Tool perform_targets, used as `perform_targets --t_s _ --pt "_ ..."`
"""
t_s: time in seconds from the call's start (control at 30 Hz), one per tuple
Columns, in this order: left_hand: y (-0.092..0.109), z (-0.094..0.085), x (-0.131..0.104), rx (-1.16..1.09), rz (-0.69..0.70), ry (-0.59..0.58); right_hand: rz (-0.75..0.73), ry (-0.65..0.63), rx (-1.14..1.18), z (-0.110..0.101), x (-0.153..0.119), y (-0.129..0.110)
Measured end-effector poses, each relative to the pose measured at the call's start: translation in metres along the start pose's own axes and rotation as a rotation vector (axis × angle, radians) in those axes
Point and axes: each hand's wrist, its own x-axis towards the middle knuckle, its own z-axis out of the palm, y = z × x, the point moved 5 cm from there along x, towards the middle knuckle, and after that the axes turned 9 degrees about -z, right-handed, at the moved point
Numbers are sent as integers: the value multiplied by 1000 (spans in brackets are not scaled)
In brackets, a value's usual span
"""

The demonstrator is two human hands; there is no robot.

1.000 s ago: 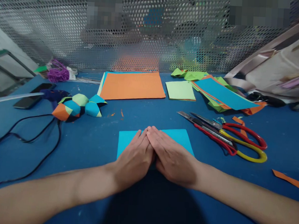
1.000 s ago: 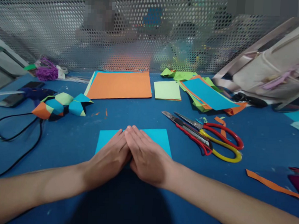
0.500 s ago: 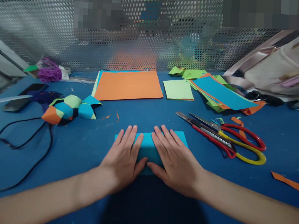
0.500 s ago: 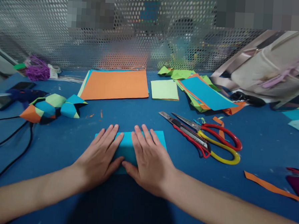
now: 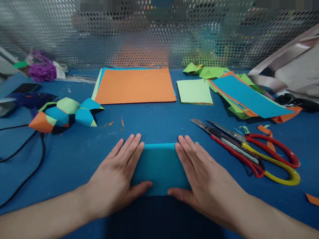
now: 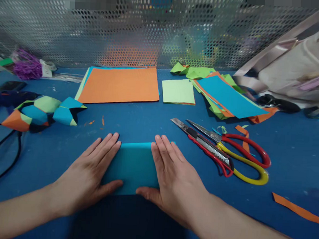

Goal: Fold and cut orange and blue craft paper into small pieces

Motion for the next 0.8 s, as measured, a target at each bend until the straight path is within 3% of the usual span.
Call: perform_targets --t_s 0.27,0.4,0.5,0.6,0.7,0.8 --pt "-11 7 -5 0 -60 -9 75 12 -93 -4 -3 5" --pt "-18 0 -1 27 -79 43 68 34 -136 -11 1 6" --pt "-9 -14 5 -6 -32 93 56 88 -122 -25 10 5" --pt "8 -22 9 -80 83 120 -60 121 -67 -33 21 -2" --pt "22 -14 9 -126 165 70 -198 107 48 -24 30 -10" --pt "25 -2 9 -142 195 0 -235 46 157 -4 34 -13"
